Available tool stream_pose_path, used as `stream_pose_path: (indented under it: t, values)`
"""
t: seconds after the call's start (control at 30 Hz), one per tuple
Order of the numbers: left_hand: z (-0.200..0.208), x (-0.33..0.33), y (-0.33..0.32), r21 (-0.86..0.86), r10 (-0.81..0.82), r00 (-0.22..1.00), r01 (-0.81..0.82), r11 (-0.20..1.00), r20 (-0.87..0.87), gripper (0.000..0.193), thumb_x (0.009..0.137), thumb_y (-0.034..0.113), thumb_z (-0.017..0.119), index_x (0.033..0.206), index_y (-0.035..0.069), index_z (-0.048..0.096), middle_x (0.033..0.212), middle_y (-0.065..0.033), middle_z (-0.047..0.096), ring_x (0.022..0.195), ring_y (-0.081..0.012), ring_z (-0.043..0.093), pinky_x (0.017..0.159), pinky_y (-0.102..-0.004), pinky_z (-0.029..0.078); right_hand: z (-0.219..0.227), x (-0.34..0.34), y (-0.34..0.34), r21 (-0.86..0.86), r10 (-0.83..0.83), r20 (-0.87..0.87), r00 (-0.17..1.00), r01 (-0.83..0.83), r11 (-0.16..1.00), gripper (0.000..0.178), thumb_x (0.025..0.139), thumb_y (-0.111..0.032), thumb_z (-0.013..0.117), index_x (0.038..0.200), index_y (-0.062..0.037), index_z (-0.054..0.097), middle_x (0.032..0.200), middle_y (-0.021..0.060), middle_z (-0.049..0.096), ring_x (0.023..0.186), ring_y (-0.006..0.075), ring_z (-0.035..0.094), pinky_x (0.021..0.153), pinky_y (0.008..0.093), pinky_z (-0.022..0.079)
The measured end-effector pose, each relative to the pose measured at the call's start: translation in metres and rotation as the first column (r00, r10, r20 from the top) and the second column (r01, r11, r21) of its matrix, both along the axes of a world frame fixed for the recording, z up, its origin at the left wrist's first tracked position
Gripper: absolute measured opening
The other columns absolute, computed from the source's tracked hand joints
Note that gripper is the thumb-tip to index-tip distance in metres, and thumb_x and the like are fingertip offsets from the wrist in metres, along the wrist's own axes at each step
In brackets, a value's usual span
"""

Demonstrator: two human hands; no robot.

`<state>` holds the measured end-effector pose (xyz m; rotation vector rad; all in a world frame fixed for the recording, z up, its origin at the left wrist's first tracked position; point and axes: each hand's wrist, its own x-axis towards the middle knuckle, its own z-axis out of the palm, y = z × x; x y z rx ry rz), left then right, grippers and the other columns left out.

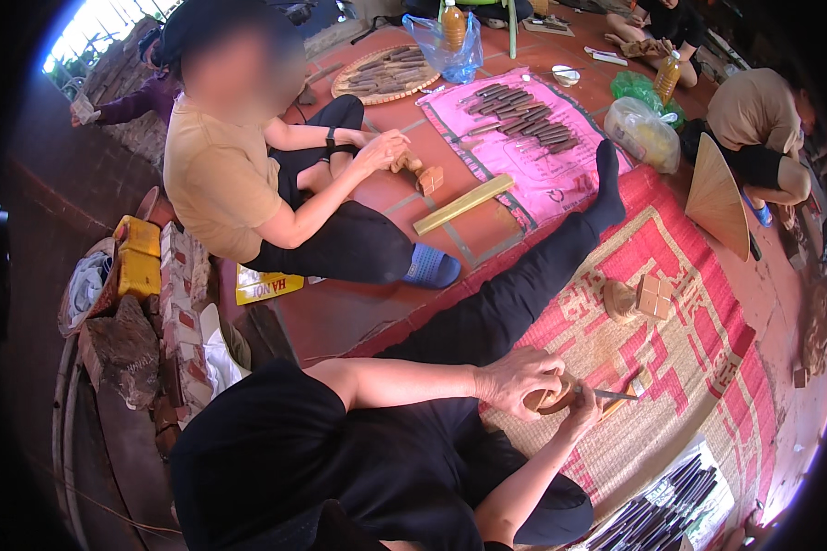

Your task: The person sits on a mat and carves a small wooden object using a knife. They rotate the object frequently to shape different sides while other people work nearby.

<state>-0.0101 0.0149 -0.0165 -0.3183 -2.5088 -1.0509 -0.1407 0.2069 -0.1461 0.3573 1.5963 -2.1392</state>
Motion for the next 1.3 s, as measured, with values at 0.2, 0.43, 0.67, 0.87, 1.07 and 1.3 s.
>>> stream_pose_path:
  t: [0.2, 0.43, 0.67, 0.87, 1.07, 1.3]
  values:
    - [0.002, 0.002, -0.002, 0.027, 0.003, 1.000, -0.002, 1.000, -0.015, 0.045, 0.059, 0.029, 0.080, 0.091, 0.011, 0.055, 0.105, -0.0092, 0.047, 0.092, -0.0260, 0.055, 0.076, -0.0400, 0.045, 0.009, 0.003, 0.011, 0.034, -0.080, 0.025, 0.997, 0.079, 0.996, 0.017, 0.083, -0.012, 0.064, 0.097, -0.0033, 0.064, 0.084, 0.0032, 0.063, 0.076, 0.0136, 0.061, 0.065, 0.0247, 0.049]
    - [0.012, 0.001, -0.011, 0.008, -0.014, 0.999, 0.014, 1.000, 0.045, 0.046, 0.060, 0.030, 0.081, 0.096, 0.013, 0.059, 0.110, -0.0075, 0.052, 0.094, -0.0276, 0.059, 0.078, -0.0409, 0.047, 0.003, 0.015, -0.015, -0.010, -0.054, 0.003, 0.999, 0.054, 0.998, 0.014, 0.080, -0.011, 0.068, 0.091, -0.0021, 0.066, 0.075, 0.0019, 0.060, 0.067, 0.0132, 0.058, 0.060, 0.0245, 0.045]
    - [0.019, -0.015, -0.002, -0.065, 0.028, 0.998, -0.024, 0.998, 0.060, 0.044, 0.058, 0.027, 0.080, 0.094, 0.011, 0.060, 0.106, -0.0100, 0.056, 0.096, -0.0291, 0.058, 0.079, -0.0405, 0.047, -0.016, -0.007, 0.005, 0.074, -0.165, 0.037, 0.986, 0.162, 0.984, 0.012, 0.080, -0.015, 0.065, 0.086, -0.0071, 0.058, 0.084, 0.0085, 0.066, 0.070, 0.0203, 0.066, 0.064, 0.0331, 0.055]
    - [0.018, -0.017, 0.010, 0.036, -0.025, 0.990, 0.021, 0.999, 0.135, 0.041, 0.060, 0.015, 0.075, 0.096, 0.008, 0.058, 0.107, -0.0133, 0.051, 0.100, -0.0317, 0.055, 0.088, -0.0415, 0.045, -0.009, 0.014, -0.019, 0.014, -0.139, -0.101, 0.985, 0.141, 0.990, 0.018, 0.071, -0.016, 0.074, 0.075, -0.0043, 0.061, 0.073, 0.0037, 0.062, 0.068, 0.0144, 0.061, 0.062, 0.0299, 0.050]
    - [0.017, -0.015, 0.018, -0.043, -0.093, 0.985, 0.101, 0.994, 0.147, 0.041, 0.060, 0.014, 0.072, 0.097, 0.008, 0.056, 0.108, -0.0133, 0.050, 0.101, -0.0323, 0.053, 0.089, -0.0419, 0.044, -0.016, 0.013, 0.016, 0.020, -0.347, 0.161, 0.924, 0.348, 0.937, 0.015, 0.075, -0.015, 0.072, 0.082, -0.0082, 0.061, 0.074, 0.0036, 0.064, 0.067, 0.0133, 0.062, 0.059, 0.0256, 0.050]
    - [0.013, -0.019, 0.010, 0.021, -0.079, 0.982, 0.077, 0.997, 0.173, 0.041, 0.063, 0.014, 0.070, 0.100, 0.007, 0.055, 0.111, -0.0133, 0.049, 0.104, -0.0324, 0.052, 0.090, -0.0424, 0.043, -0.001, 0.021, -0.015, 0.011, -0.123, -0.082, 0.989, 0.124, 0.992, 0.015, 0.077, -0.017, 0.072, 0.081, -0.0078, 0.061, 0.075, 0.0004, 0.062, 0.074, 0.0123, 0.060, 0.063, 0.0277, 0.049]
